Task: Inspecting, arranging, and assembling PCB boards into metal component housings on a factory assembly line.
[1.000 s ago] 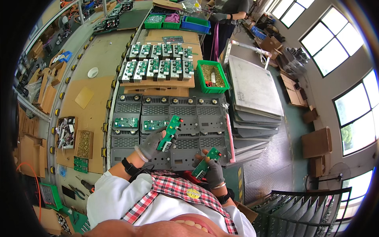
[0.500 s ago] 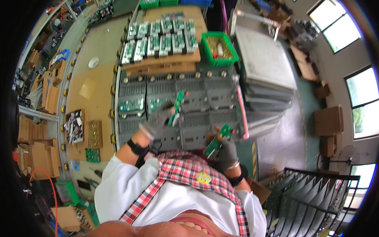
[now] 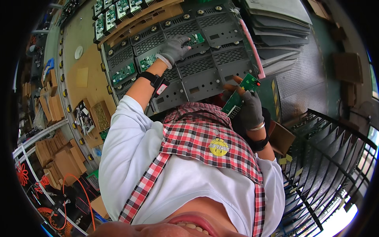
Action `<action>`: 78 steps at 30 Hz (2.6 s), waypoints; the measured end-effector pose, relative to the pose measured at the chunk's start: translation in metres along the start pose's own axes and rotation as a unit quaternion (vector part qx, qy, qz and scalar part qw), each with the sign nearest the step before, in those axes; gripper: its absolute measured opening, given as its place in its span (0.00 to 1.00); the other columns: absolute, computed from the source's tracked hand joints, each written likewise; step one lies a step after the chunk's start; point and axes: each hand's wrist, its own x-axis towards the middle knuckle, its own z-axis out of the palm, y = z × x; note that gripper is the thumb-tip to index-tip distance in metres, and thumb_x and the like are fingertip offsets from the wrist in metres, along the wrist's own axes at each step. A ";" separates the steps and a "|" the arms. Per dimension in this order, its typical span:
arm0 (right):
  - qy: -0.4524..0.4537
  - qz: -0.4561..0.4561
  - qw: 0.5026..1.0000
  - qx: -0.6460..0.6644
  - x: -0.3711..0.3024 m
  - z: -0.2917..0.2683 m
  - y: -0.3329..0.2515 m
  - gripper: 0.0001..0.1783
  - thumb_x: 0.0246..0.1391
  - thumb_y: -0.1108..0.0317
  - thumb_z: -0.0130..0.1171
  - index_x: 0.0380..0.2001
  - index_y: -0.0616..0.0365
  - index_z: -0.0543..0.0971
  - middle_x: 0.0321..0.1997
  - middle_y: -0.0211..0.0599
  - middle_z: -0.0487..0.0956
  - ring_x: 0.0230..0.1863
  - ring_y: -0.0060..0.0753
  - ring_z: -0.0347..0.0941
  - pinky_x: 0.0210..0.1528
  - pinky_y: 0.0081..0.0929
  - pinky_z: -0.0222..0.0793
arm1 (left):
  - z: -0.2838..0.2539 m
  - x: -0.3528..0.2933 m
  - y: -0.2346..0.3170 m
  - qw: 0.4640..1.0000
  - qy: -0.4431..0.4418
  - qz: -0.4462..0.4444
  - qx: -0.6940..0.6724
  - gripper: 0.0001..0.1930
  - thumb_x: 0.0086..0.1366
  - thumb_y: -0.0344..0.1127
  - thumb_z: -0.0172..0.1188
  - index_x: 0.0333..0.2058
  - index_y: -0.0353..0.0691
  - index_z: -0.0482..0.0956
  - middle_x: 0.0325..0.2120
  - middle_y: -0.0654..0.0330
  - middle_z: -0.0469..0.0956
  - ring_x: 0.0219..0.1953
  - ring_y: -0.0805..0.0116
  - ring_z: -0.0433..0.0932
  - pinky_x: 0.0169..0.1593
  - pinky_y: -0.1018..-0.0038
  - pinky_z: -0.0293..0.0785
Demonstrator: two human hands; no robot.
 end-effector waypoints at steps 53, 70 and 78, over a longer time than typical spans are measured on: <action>0.032 -0.081 0.991 0.103 -0.006 -0.101 -0.029 0.18 0.53 0.68 0.49 0.47 0.62 0.67 0.43 0.46 0.73 0.44 0.36 0.70 0.47 0.31 0.66 | -0.018 0.068 0.073 0.990 0.080 0.107 -0.032 0.09 0.52 0.37 0.52 0.29 0.40 0.74 0.29 0.55 0.73 0.35 0.56 0.72 0.40 0.65 0.67; 0.071 -0.130 0.983 0.109 -0.040 -0.160 -0.045 0.19 0.53 0.66 0.48 0.46 0.63 0.66 0.44 0.48 0.72 0.45 0.40 0.69 0.49 0.36 0.65 | 0.029 0.087 0.115 0.972 -0.100 0.076 0.198 0.11 0.52 0.33 0.49 0.36 0.44 0.73 0.38 0.60 0.71 0.43 0.62 0.70 0.45 0.69 0.68; 0.077 -0.139 0.982 0.102 -0.038 -0.161 -0.044 0.17 0.53 0.66 0.46 0.46 0.62 0.67 0.43 0.46 0.73 0.42 0.39 0.71 0.45 0.33 0.67 | 0.024 0.075 0.124 0.962 -0.108 0.070 0.242 0.13 0.53 0.34 0.49 0.39 0.45 0.72 0.40 0.63 0.72 0.44 0.64 0.71 0.43 0.69 0.70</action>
